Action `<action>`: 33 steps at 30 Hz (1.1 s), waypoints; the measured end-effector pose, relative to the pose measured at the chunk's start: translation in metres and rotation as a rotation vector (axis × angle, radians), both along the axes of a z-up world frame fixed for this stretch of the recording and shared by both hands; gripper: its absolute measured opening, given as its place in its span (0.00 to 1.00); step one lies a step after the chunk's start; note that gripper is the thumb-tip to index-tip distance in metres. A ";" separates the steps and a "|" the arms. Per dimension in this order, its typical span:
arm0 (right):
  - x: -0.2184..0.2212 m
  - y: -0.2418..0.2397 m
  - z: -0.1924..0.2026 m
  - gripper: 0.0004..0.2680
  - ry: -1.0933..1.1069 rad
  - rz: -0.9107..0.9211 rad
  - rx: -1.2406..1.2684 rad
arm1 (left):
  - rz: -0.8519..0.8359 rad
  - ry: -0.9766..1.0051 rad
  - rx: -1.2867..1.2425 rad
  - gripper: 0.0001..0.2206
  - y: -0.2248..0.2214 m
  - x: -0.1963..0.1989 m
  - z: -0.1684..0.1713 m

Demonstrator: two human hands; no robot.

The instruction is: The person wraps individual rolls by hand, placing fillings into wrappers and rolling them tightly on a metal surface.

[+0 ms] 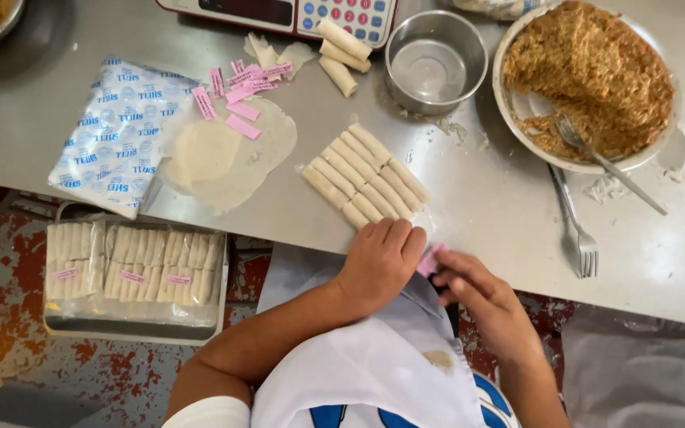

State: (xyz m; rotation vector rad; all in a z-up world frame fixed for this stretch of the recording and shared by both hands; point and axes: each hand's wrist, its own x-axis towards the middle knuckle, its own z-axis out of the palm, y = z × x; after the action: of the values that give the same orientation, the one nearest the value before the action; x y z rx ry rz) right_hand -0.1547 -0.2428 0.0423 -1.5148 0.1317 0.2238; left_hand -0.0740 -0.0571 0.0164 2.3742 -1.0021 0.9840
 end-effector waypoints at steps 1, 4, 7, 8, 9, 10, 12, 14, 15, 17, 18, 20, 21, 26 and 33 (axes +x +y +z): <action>0.005 0.008 0.003 0.16 0.012 0.002 0.018 | 0.028 -0.012 -0.029 0.15 0.001 0.001 0.021; 0.027 0.039 -0.012 0.16 -0.184 0.016 0.225 | -0.011 -0.067 -0.056 0.07 0.003 0.002 -0.003; 0.047 0.046 -0.016 0.18 -0.246 0.056 0.292 | 0.037 -0.127 -0.094 0.08 0.007 0.008 0.007; 0.054 0.041 -0.017 0.18 -0.253 0.067 0.293 | 0.047 -0.136 -0.093 0.08 0.007 0.009 0.006; 0.058 0.037 -0.018 0.20 -0.292 0.159 0.143 | 0.014 -0.121 -0.121 0.09 0.006 0.007 0.004; 0.062 0.032 -0.019 0.23 -0.330 0.249 -0.008 | -0.018 -0.107 -0.150 0.10 0.005 0.005 0.001; 0.069 0.040 -0.006 0.23 -0.357 0.278 -0.048 | -0.043 -0.090 -0.205 0.06 0.011 0.006 0.019; 0.076 0.049 0.014 0.23 -0.396 0.304 -0.096 | -0.072 -0.086 -0.267 0.06 0.016 0.010 0.022; 0.076 0.056 0.025 0.18 -0.428 0.273 -0.272 | -0.061 -0.004 -0.310 0.10 0.020 0.010 0.015; 0.072 0.056 0.024 0.14 -0.453 0.240 -0.448 | -0.051 0.084 -0.353 0.14 0.032 0.012 -0.001; 0.068 0.048 0.011 0.16 -0.447 0.250 -0.479 | 0.050 0.136 -0.214 0.17 0.039 0.015 -0.010; 0.063 0.038 0.008 0.18 -0.451 0.277 -0.503 | 0.168 0.182 -0.073 0.19 0.049 0.014 -0.016; 0.059 0.035 0.017 0.15 -0.420 0.191 -0.584 | 0.151 0.157 -0.067 0.18 0.051 0.010 -0.015; 0.044 -0.005 -0.001 0.06 -0.303 -0.200 -0.919 | -0.121 0.062 -0.053 0.12 0.054 -0.006 -0.020; 0.015 -0.087 -0.003 0.16 -0.192 -0.445 -1.506 | -0.170 0.056 -0.075 0.18 0.047 -0.009 0.021</action>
State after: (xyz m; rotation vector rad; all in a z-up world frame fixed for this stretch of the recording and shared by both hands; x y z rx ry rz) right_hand -0.1399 -0.3295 0.0397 -2.9089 0.5586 -0.5194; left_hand -0.0826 -0.0105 0.0377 2.2025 -1.1052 0.8729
